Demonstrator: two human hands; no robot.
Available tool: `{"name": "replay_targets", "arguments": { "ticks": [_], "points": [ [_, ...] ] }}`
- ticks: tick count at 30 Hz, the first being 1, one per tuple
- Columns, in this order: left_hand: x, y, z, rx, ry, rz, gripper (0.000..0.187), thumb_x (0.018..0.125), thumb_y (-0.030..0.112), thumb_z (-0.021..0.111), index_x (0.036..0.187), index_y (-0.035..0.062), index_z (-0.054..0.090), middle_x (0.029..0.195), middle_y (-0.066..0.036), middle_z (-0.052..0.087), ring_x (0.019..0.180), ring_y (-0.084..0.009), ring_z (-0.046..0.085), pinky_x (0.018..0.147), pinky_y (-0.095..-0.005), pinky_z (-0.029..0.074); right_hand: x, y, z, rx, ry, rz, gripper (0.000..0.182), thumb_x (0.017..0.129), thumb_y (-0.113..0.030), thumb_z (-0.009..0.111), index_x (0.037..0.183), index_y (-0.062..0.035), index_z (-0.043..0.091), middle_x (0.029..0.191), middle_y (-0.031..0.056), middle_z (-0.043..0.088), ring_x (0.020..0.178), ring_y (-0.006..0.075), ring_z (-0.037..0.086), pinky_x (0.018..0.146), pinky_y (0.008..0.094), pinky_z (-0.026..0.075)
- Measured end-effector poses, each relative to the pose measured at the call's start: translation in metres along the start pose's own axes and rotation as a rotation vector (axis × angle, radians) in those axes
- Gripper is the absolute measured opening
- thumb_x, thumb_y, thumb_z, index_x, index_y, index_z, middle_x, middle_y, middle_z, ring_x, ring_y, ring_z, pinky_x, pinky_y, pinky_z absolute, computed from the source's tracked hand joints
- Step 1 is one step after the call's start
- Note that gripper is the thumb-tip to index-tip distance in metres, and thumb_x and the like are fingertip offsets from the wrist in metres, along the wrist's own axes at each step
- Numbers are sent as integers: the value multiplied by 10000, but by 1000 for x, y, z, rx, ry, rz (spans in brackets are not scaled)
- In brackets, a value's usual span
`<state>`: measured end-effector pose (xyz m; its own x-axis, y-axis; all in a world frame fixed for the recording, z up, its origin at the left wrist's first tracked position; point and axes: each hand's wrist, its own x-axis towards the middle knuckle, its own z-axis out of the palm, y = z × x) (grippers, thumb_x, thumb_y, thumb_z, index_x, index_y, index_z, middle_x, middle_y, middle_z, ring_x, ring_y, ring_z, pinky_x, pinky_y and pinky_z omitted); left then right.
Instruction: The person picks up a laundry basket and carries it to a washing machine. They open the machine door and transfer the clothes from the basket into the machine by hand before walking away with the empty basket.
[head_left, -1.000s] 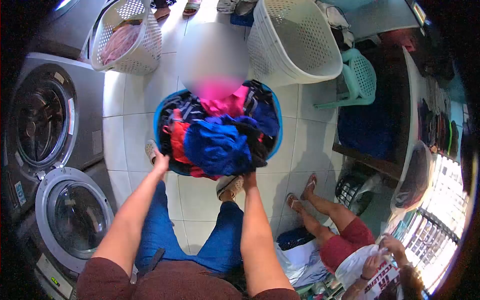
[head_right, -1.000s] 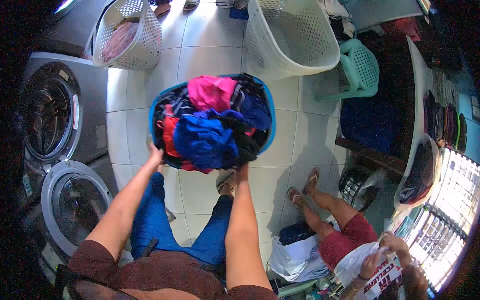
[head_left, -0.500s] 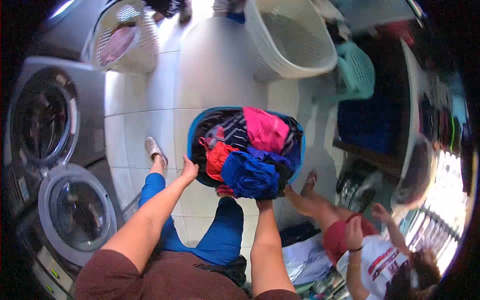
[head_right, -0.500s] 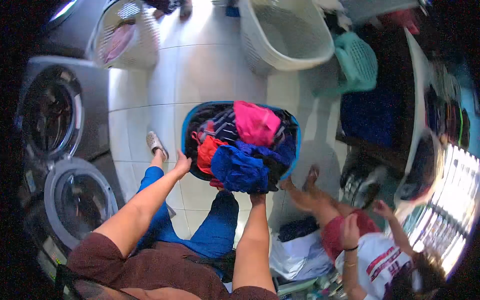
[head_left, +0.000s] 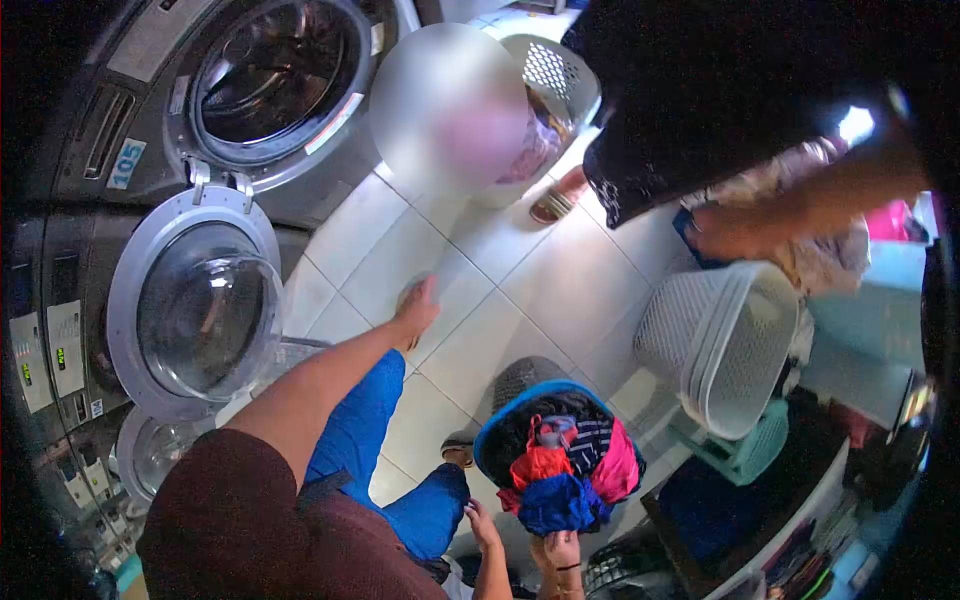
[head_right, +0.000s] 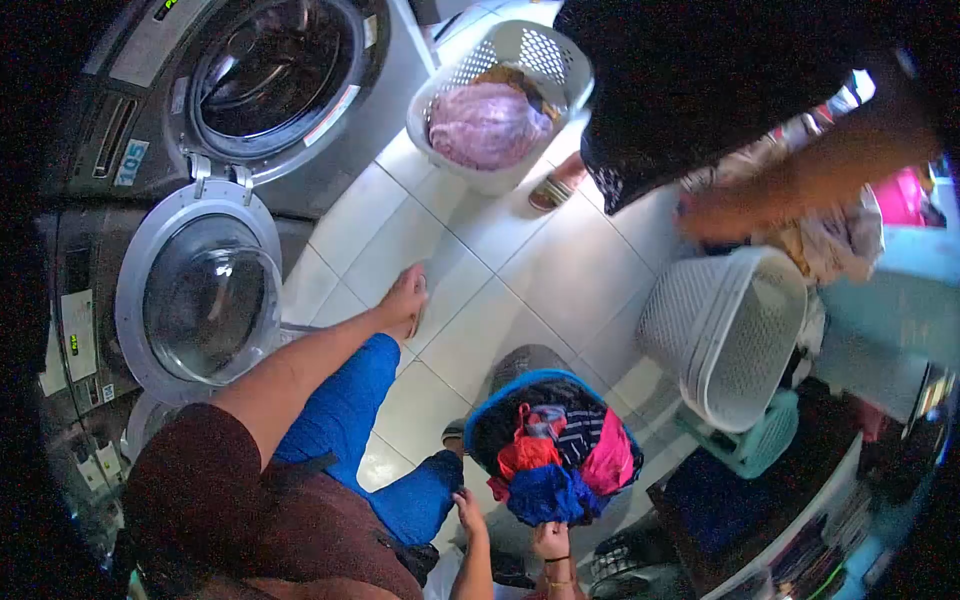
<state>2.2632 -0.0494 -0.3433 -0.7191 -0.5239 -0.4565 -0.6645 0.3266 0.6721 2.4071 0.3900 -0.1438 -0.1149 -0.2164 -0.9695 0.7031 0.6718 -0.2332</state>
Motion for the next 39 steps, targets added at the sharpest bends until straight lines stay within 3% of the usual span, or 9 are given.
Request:
{"name": "replay_targets", "arguments": {
  "ticks": [5,8,13,15,17,22,24,27,39],
  "points": [
    [81,31,-97,-778,453,-518,848,732,380,618,1322,10,134,1254,-229,324,1147,-309,359,979,-361,278,35,-172,65,64,16,-238,392,862,-233,480,1191,-25,433,1092,94,537,981,160,501,843,270,385],
    [94,-1,-125,-504,608,-645,961,694,435,638,1335,14,58,1305,-225,244,1192,-310,301,994,-341,251,63,-290,102,231,10,-197,381,872,-261,471,1190,-55,434,1096,75,535,929,144,518,771,268,411],
    [43,64,-210,-1021,621,-1092,1130,591,448,719,1343,65,-31,1354,-214,108,1214,-355,243,882,-546,353,130,-429,115,136,46,-418,423,852,-245,471,1236,-102,365,1131,59,482,958,161,497,733,287,420],
    [38,21,-182,-1075,663,-1310,1151,580,389,749,1344,92,-59,1340,-219,148,1187,-371,284,826,-593,380,155,-479,111,169,130,-406,467,833,-227,481,1257,-111,321,1163,63,448,948,182,495,751,329,416],
    [27,-13,-147,-1290,803,-1193,1093,590,303,754,1334,102,-21,1306,-225,218,1128,-376,358,816,-594,386,187,-491,89,130,122,-538,531,831,-256,470,1294,-145,235,1227,91,397,983,215,475,786,414,404],
    [-1,-73,-102,-1451,762,-1210,779,649,91,692,1210,69,152,1101,-236,439,912,-380,521,731,-574,438,233,-544,71,-78,159,-210,592,848,-360,418,1332,-215,110,1306,56,343,1109,300,392,832,449,362],
    [-20,-111,-53,-1475,739,-1354,701,660,108,675,1185,61,213,1070,-214,469,910,-371,527,732,-556,445,264,-553,51,-173,65,-164,558,858,-434,319,1330,-237,96,1352,-17,291,1126,316,367,862,499,318],
    [-54,-163,23,-1591,657,-1615,590,677,134,650,1147,48,304,1024,-182,516,908,-358,536,734,-529,456,268,-573,67,-401,29,-123,630,815,-383,477,1310,-229,121,1287,51,342,1060,290,427,790,461,399],
    [-111,-67,-7,-1682,559,-1326,336,790,278,527,1007,22,510,963,-156,564,887,-329,561,710,-486,490,274,-518,99,-511,-23,-164,526,842,-334,471,1245,-184,168,1193,113,383,1007,311,483,711,474,464]
  ]
}}
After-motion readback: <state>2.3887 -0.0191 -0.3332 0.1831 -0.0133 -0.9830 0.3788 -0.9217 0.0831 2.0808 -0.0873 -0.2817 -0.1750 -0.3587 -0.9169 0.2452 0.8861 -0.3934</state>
